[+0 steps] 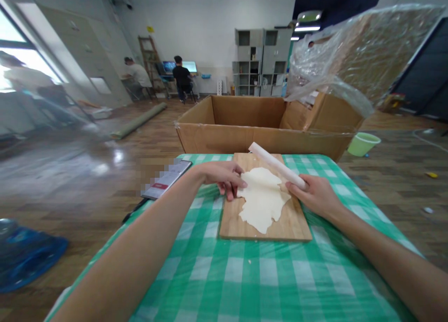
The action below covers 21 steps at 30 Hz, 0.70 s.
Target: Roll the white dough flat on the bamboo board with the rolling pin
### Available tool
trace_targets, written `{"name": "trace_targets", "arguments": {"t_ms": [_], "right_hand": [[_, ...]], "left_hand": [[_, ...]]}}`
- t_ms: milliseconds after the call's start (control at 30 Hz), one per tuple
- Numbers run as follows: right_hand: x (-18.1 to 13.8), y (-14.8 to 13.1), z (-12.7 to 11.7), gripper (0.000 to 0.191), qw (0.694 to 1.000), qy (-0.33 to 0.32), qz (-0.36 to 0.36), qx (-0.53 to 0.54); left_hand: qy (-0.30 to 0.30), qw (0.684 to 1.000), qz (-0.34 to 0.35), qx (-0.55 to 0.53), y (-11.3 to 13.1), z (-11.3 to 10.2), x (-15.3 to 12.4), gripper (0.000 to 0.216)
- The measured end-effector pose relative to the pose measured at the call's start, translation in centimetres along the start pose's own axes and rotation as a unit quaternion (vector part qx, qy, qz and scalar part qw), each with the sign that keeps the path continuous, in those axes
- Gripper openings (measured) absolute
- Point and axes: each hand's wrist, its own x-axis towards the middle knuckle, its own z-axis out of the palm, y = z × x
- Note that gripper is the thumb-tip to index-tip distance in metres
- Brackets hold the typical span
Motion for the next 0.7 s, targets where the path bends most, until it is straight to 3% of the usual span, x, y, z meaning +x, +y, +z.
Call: {"name": "trace_targets", "arguments": {"t_ms": [100,233,367,700], "right_hand": [[0.0,0.0,0.0,0.047,1.000,-0.001,-0.005,-0.004],[0.0,0.0,0.0,0.046,1.000,0.001,-0.008,-0.008],[-0.1,0.0,0.1,0.044,1.000,-0.002,-0.011,-0.001],[-0.1,-0.1,0.0,0.044,0.999,-0.022,-0.019,-0.014]], "left_hand": [[-0.043,0.999,-0.014,0.016,0.0,0.2,-0.5,0.055],[-0.032,0.999,-0.010,0.024,0.0,0.6,-0.2,0.064],[-0.002,0.999,-0.023,0.028,0.2,0.6,0.2,0.045],[0.091,0.994,0.010,0.063,-0.5,0.1,1.0,0.032]]}}
